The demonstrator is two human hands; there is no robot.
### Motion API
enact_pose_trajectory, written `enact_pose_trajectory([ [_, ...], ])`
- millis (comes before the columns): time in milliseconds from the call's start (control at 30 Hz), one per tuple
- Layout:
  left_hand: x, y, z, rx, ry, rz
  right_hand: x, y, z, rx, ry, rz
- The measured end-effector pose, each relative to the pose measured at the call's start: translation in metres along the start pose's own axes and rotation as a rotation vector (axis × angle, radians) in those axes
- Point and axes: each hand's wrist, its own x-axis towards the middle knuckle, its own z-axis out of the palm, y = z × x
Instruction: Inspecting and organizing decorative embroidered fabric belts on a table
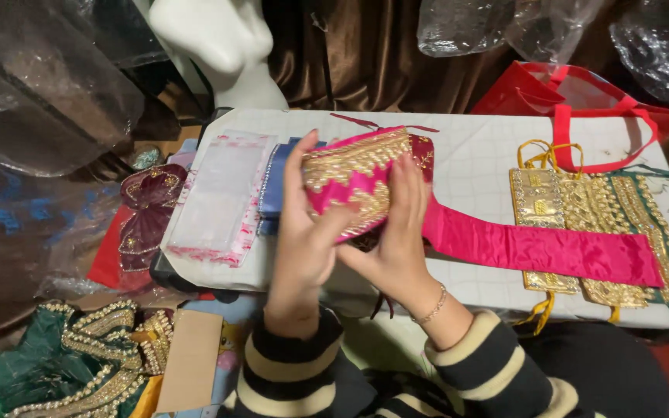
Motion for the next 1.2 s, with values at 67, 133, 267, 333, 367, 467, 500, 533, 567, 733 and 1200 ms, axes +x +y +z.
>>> enact_pose_trajectory([
  [67,-0.005,-0.001,0.023,-0.020,-0.056,0.001,-0.003,0.013,0.000,-0.076,0.152,-0.043],
  [133,-0.007,-0.003,0.039,-0.040,-0.110,-0.002,-0.002,0.021,-0.009,-0.153,0.301,-0.081],
  [267,-0.004,-0.020,0.051,-0.007,-0.347,0.042,-0.003,0.037,-0.041,-0.128,0.426,-0.083],
  [333,-0.006,-0.036,0.055,-0.048,-0.374,0.033,-0.011,0.046,-0.055,-0.116,0.460,-0.017],
  [367,-0.008,-0.046,0.057,0.018,-0.325,0.023,-0.014,0.048,-0.061,-0.114,0.463,0.021],
  [467,-0.021,-0.079,0.060,0.144,-0.245,-0.014,-0.026,0.055,-0.075,-0.152,0.480,0.113],
  [500,-0.026,-0.091,0.061,0.214,-0.207,-0.036,-0.032,0.057,-0.077,-0.178,0.489,0.168],
  [533,-0.033,-0.098,0.062,0.210,-0.214,-0.040,-0.055,0.079,-0.077,-0.185,0.493,0.170],
  [567,-0.038,-0.105,0.063,0.252,-0.194,-0.091,-0.079,0.100,-0.077,-0.200,0.471,0.222],
  [733,-0.055,-0.130,0.076,0.296,-0.189,-0.278,-0.079,0.076,-0.087,-0.080,0.480,0.354],
  [1200,-0.044,-0.221,0.089,0.012,0.002,-0.688,-0.072,0.094,-0.126,0.819,0.810,0.903],
])
